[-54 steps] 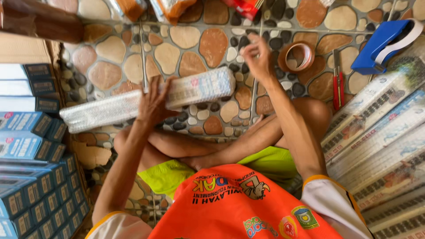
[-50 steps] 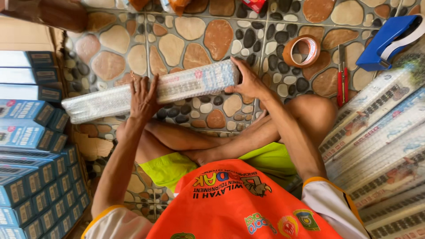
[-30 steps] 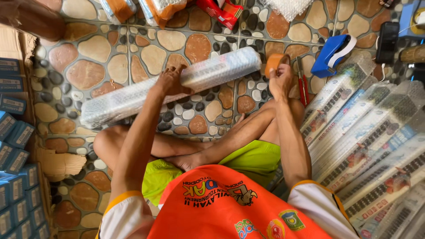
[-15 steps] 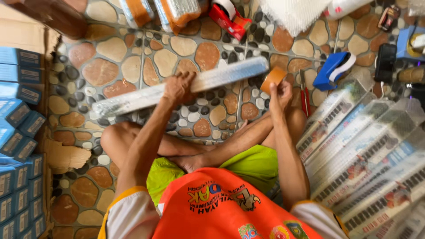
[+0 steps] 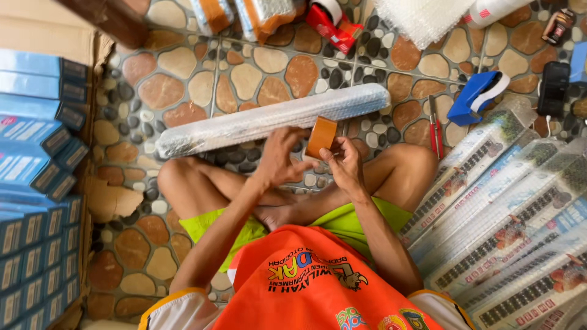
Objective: The person wraps an electronic bar in bubble wrap and secures it using brown tape. They wrap the item, apply tape along the length, and place the finished package on a stack of similar items.
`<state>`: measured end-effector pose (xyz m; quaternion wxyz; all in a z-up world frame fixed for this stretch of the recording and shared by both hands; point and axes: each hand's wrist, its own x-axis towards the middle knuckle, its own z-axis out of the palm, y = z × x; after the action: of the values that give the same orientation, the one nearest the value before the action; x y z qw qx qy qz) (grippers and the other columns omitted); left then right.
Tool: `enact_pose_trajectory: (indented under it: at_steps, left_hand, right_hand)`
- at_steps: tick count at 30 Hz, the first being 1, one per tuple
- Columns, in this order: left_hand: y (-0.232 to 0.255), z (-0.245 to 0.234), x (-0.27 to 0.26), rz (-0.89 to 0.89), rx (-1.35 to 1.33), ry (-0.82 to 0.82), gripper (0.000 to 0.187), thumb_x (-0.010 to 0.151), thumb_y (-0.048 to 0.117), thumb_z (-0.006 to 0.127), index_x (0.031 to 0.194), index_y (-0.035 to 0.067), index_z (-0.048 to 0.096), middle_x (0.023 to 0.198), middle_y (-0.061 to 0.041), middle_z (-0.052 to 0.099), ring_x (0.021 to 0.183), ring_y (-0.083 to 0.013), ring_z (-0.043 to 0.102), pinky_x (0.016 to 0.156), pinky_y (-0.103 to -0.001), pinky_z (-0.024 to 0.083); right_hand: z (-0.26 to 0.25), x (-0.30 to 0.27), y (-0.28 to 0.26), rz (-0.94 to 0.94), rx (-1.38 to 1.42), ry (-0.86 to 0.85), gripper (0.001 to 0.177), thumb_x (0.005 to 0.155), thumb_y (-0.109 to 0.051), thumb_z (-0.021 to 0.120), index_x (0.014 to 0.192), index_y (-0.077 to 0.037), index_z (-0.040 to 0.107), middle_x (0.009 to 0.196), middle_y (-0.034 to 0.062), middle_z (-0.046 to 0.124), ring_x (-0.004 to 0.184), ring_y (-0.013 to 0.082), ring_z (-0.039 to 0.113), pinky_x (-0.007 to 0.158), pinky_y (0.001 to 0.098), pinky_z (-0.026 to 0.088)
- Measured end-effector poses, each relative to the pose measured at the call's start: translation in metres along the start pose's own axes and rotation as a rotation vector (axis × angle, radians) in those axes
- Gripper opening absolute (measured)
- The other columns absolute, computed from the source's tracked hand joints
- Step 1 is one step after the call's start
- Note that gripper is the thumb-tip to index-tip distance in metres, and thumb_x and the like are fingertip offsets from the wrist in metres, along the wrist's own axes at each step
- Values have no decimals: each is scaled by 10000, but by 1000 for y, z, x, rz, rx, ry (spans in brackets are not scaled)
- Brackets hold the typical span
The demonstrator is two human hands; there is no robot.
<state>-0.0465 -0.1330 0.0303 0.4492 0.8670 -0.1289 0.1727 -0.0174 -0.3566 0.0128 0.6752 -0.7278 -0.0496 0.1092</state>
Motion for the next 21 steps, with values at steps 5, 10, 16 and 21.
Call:
enact_pose_trajectory:
  at_steps: [5,10,16,21]
  left_hand:
    - [29,5,-57,-246,-263,27,392,936,312,816,1215,108,630,908,-145,676,914,-388,715,946,-527,492]
    - [49,-8,-77,-348,-404,3,259,994,236,746,1170,123,594,789,-92,602,721,-325,669,735,-404,546]
    - [58,-31,-73,-348,-331,19,275,970,264,777,1133,133,598,795,-109,581,748,-350,646,722,-445,521]
    - [70,-44,-78,-372,-340,68,282,980,239,772,1127,83,589,793,-148,569,752,-368,643,716,-437,529]
  right_hand:
    - [9,-18,-10,84,28,-179,235,996,-251,791,1069,-53,687,860,44,668,797,94,675,667,261,595]
    - [-3,-10,-1,7,-50,-204,407,933,-285,870,1158,-57,618,913,79,704,802,127,698,682,273,582]
    - [12,27,-20,-339,-589,117,596,835,-161,891,1348,-31,617,1168,208,615,1067,422,646,954,512,520]
    - [32,89,19,-331,-1281,-317,1067,720,-33,942,1635,-135,402,1630,278,409,1561,453,285,1276,642,86]
